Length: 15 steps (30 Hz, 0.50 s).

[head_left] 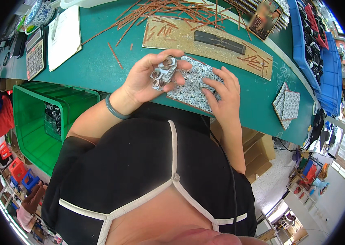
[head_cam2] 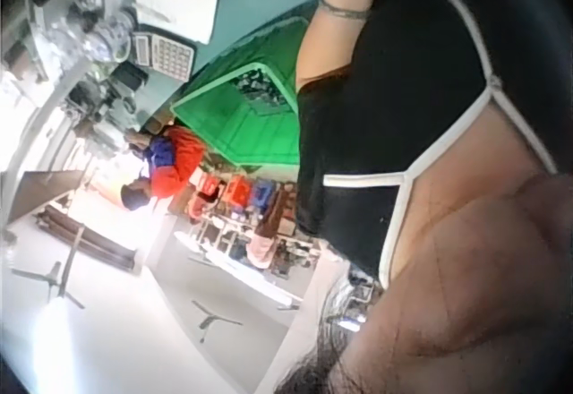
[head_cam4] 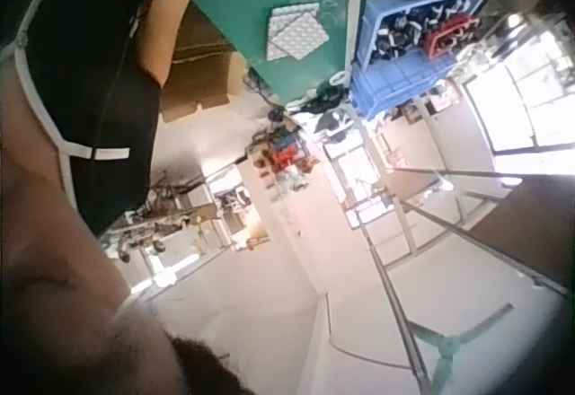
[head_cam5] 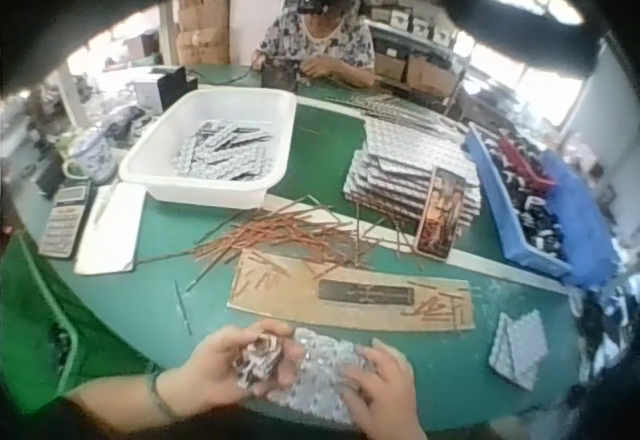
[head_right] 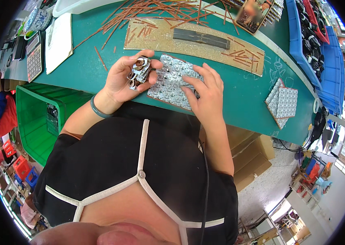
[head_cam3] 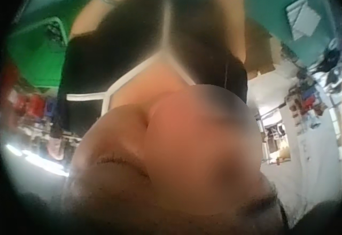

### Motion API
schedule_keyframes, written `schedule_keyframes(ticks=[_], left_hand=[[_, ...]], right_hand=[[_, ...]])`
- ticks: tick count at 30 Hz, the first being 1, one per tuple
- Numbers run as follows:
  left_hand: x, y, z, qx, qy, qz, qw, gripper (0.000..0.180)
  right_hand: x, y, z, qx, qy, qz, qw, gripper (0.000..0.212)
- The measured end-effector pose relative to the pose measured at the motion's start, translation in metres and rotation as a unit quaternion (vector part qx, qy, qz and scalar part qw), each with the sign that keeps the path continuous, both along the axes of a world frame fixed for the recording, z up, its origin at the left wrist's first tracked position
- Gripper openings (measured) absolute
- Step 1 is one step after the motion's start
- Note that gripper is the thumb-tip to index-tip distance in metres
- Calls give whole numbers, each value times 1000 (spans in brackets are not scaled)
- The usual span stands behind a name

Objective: The person bends and breaks perforated sheets of electronic components into strips and individual pieces by hand, then sorts and stacks the separated pieces on the workbench.

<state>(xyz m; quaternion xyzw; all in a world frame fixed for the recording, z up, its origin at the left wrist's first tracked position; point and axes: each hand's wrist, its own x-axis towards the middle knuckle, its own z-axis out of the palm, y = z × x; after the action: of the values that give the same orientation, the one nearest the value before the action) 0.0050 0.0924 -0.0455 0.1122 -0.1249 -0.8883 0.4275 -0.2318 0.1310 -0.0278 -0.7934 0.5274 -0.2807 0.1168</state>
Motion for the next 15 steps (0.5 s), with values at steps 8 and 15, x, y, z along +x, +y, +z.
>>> schedule_keyframes(ticks=[8,15], left_hand=[[-2,5,5,9,-126,14,992,20],[-4,7,15,-30,-126,-20,991,20]], right_hand=[[4,-3,6,55,-225,-19,973,25],[18,-5,13,199,-534,70,819,28]])
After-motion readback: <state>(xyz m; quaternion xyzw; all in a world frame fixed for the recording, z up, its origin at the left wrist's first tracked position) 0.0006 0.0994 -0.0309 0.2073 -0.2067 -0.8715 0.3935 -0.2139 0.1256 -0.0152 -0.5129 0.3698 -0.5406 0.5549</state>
